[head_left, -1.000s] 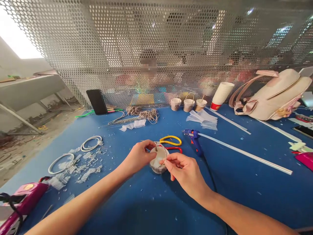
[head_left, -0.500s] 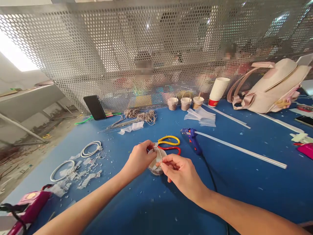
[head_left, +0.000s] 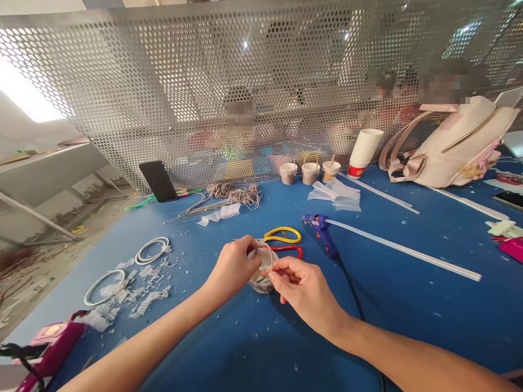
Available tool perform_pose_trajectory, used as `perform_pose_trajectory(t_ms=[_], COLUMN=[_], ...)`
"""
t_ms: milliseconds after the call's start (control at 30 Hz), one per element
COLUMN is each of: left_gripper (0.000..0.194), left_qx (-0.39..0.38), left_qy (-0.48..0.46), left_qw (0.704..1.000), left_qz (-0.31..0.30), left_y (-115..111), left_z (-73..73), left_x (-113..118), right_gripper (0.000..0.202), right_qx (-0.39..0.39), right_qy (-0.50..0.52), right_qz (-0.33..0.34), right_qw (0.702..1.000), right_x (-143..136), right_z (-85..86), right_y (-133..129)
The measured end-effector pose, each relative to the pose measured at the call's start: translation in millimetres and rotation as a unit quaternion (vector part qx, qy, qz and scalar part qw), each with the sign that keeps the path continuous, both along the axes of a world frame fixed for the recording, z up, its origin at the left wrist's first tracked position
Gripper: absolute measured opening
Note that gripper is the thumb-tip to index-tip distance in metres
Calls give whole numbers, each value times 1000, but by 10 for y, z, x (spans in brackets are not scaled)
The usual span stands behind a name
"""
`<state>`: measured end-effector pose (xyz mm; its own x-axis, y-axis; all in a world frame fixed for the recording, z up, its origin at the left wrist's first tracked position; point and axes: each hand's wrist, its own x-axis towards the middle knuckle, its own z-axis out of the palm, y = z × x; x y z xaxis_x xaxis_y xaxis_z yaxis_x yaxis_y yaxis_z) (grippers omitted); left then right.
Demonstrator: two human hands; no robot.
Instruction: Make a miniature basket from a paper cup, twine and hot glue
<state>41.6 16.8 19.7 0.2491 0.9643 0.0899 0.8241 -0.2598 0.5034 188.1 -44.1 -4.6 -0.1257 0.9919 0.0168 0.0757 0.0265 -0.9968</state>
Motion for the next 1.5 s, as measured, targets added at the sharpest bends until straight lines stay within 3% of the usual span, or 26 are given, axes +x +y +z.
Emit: perform_pose_trajectory(t_ms=[100, 300, 467, 700, 1233, 1500], left_gripper=[8, 10, 12, 11, 12, 17], left_qx=[7, 8, 1, 5, -10, -57], left_qy=[-4, 4, 19, 13, -14, -101], left_qw=[1000, 1000, 1000, 1000, 1000, 992], left_qz=[-5, -13, -12, -19, -18, -45], left_y=[-7, -6, -12, -9, -19, 26], left_z=[2, 3, 27, 29, 29, 26], left_x=[-9, -26, -10, -31, -58, -170], right_gripper=[18, 12, 10, 15, 15, 15], right_qx=[32, 195, 248, 403, 408, 403], right_qy=[-26, -149, -165, -265, -283, -288], right_qz=[-2, -22, -24, -67, -81, -83], right_qw=[999, 969, 954, 873, 864, 865], right_x=[5, 53, 73, 52, 76, 91], right_z=[-10, -12, -8, -42, -129, -137], right_y=[2, 29, 61, 125, 118, 121])
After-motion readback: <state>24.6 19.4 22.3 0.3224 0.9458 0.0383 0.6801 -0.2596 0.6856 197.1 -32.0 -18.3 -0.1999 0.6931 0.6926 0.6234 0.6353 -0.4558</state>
